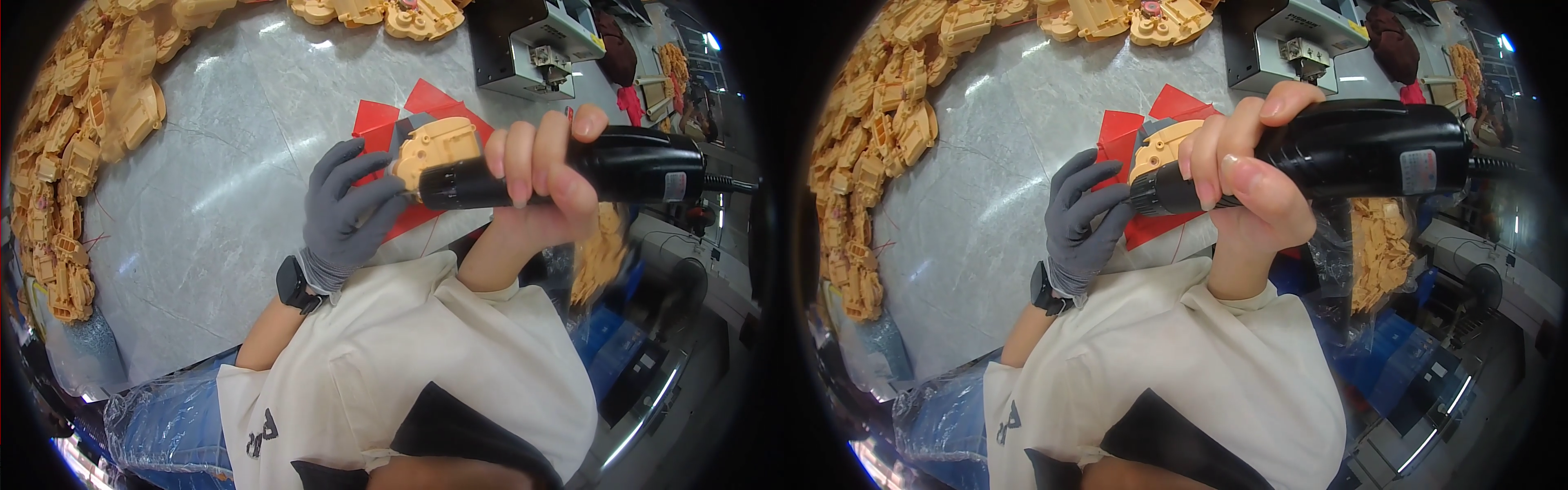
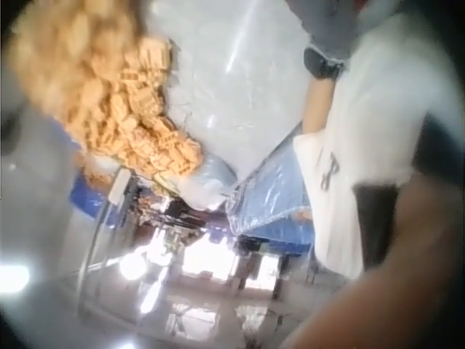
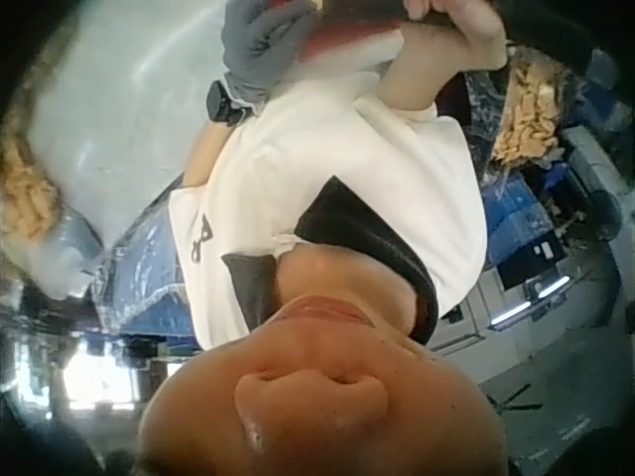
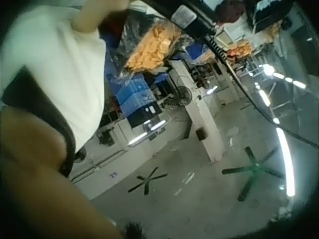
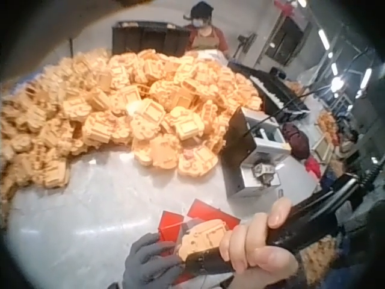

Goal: The person assembles plastic toy components by hand, securing them with screws using an electric screwdriver.

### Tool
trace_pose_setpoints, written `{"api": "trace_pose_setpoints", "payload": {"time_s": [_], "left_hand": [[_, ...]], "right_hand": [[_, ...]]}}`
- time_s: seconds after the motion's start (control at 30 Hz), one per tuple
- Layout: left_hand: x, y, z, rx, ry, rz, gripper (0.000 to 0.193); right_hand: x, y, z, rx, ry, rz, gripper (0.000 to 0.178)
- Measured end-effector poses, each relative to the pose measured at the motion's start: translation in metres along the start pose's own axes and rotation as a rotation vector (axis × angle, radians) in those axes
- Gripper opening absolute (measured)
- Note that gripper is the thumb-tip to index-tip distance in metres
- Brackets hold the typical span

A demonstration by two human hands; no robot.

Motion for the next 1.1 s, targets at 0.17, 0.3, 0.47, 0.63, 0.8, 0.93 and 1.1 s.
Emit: {"api": "trace_pose_setpoints", "payload": {"time_s": [0.17,0.3,0.47,0.63,0.8,0.93,1.1], "left_hand": [[0.002,-0.004,0.002,0.003,0.023,-0.007,0.047],[0.006,-0.007,0.0,-0.059,-0.01,0.064,0.071],[-0.001,-0.002,-0.008,0.067,0.059,0.036,0.071],[-0.002,-0.001,-0.01,0.127,0.103,-0.016,0.066],[-0.001,-0.003,-0.008,0.121,0.088,-0.036,0.062],[0.0,-0.003,-0.009,0.126,0.088,-0.039,0.061],[-0.004,0.002,-0.01,0.123,0.079,-0.03,0.062]], "right_hand": [[-0.002,-0.005,-0.001,-0.018,-0.018,-0.02,0.036],[-0.002,0.008,-0.003,-0.055,-0.09,0.068,0.038],[0.007,0.021,0.001,-0.308,-0.139,0.172,0.039],[0.018,0.008,-0.004,-0.353,-0.199,0.252,0.036],[0.023,-0.001,-0.004,-0.347,-0.17,0.195,0.037],[0.023,-0.004,0.001,-0.431,-0.137,0.101,0.034],[0.028,-0.01,0.002,-0.353,-0.152,0.146,0.037]]}}
Point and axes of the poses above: each hand's wrist, its own x-axis towards the middle knuckle, its own z-axis out of the back of the hand, y = z × x, the point moved 3 cm from there along x, towards the middle knuckle, and after that the axes turned 6 degrees about x, right-handed, at the moved point
